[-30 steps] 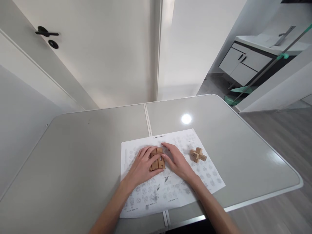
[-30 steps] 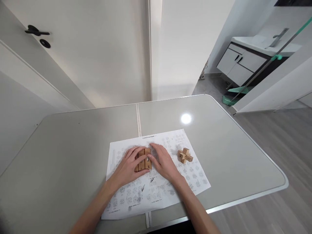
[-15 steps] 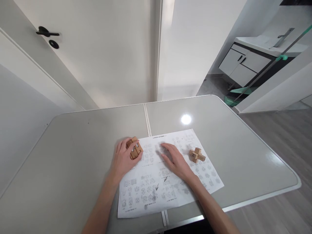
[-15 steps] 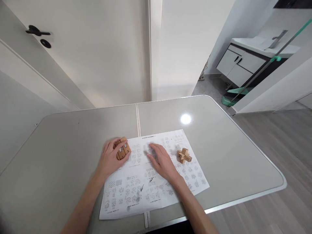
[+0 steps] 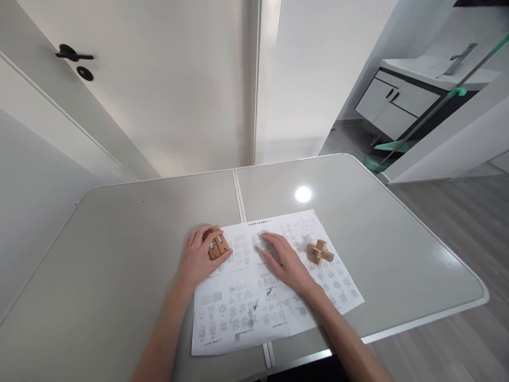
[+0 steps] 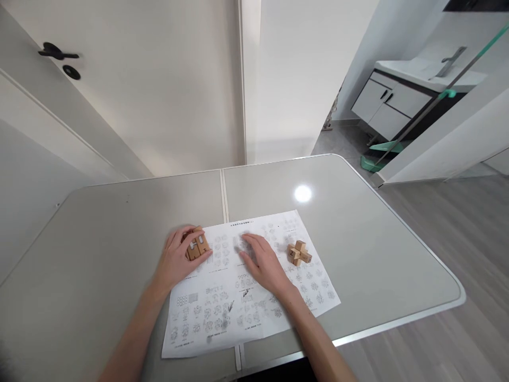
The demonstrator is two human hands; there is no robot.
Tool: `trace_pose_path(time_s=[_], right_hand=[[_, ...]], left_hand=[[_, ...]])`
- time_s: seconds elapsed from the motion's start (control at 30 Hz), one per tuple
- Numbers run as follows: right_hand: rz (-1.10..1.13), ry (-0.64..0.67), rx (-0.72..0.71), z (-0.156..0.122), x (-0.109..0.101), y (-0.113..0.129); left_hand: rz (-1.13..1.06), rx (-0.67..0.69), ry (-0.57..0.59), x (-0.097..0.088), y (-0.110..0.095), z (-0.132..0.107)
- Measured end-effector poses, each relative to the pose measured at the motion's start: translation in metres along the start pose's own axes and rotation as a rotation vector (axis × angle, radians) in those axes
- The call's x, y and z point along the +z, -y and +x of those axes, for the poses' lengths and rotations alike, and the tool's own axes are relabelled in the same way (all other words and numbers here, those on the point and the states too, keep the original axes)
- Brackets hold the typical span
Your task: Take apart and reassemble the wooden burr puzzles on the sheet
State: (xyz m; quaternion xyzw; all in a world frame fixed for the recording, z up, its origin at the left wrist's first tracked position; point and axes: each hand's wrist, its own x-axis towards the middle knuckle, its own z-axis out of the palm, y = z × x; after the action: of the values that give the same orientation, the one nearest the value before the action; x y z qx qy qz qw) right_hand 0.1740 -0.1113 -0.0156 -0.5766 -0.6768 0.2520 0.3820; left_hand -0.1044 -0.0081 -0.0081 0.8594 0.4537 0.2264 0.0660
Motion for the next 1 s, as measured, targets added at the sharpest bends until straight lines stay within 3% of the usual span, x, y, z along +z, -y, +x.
trace_pose_path(time_s=[0.23, 0.4, 0.5, 0.67, 0.8, 1.0], right_hand=[[0.019, 0.001, -0.007, 0.001, -0.001, 0.001], [0.014, 0.006, 0.050, -0.020, -0.013, 0.014], [0.033, -0.034, 0.142, -0.042, -0.027, 0.023], [0.038, -0.343, 0.414, -0.072, -0.053, 0.028], [-0.108, -0.547, 0.637, -0.081, -0.071, 0.020], [-0.161, -0.420, 0.745, -0.079, -0.079, -0.002]], left_hand=[[-0.007, -0.005, 0.022, 0.001, 0.003, -0.001], [0.004, -0.015, 0.003, -0.001, -0.002, 0.000], [-0.005, 0.015, -0.046, -0.004, -0.011, 0.001], [-0.068, 0.120, -0.066, -0.004, -0.033, -0.001], [-0.129, 0.213, -0.024, 0.000, -0.049, -0.004], [-0.217, 0.333, 0.029, 0.006, -0.065, -0.010]])
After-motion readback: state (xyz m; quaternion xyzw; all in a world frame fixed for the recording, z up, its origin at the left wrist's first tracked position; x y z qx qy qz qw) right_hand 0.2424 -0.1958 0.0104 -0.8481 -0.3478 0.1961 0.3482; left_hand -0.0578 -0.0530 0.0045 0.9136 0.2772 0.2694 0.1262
